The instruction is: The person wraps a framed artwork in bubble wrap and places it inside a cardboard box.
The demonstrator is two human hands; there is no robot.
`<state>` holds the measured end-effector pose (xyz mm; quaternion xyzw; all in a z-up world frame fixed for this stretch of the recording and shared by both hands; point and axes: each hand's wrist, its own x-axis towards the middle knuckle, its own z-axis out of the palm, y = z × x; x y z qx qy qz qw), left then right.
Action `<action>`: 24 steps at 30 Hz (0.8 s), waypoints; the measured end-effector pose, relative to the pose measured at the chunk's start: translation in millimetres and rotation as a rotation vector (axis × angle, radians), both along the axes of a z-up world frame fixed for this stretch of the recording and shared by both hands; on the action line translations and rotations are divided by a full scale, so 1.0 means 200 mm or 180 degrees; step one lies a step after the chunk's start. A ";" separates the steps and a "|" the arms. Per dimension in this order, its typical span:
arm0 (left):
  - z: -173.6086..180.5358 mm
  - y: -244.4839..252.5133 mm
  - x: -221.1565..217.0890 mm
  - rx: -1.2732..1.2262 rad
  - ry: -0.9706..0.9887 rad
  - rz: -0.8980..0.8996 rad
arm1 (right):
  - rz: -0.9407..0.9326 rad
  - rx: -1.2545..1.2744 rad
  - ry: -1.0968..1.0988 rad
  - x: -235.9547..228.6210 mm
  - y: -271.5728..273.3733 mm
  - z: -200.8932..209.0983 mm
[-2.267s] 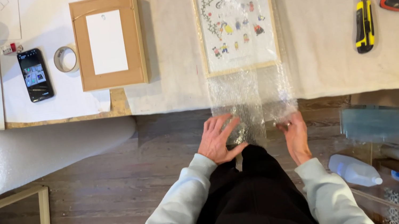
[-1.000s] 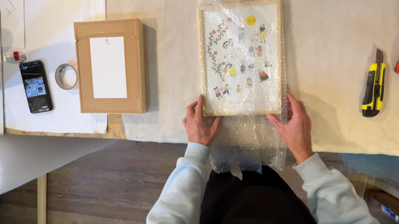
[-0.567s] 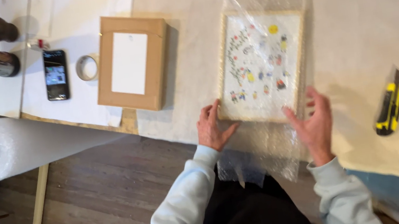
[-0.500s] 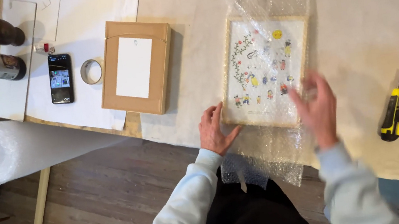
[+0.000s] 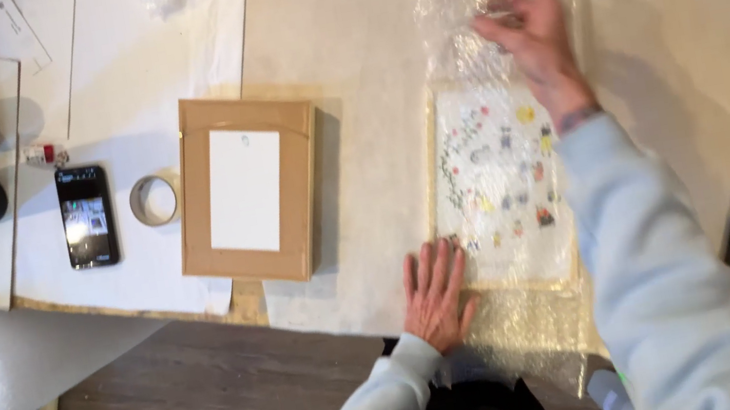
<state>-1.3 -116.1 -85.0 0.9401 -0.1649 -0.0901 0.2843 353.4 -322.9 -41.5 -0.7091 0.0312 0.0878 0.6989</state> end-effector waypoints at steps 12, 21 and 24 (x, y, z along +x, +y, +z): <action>0.16 0.04 0.06 -0.0131 0.0154 -0.0102 | -0.0661 -0.0900 -0.0030 0.03 -0.46 -0.33; 0.21 -0.21 0.36 -0.0557 -0.0209 -0.0902 | -0.0406 -0.3698 -0.2468 0.18 -0.25 -0.13; 0.24 -0.25 0.33 -0.0308 -0.0025 -0.1109 | -0.0269 -0.2937 -0.0561 0.23 -0.27 -0.28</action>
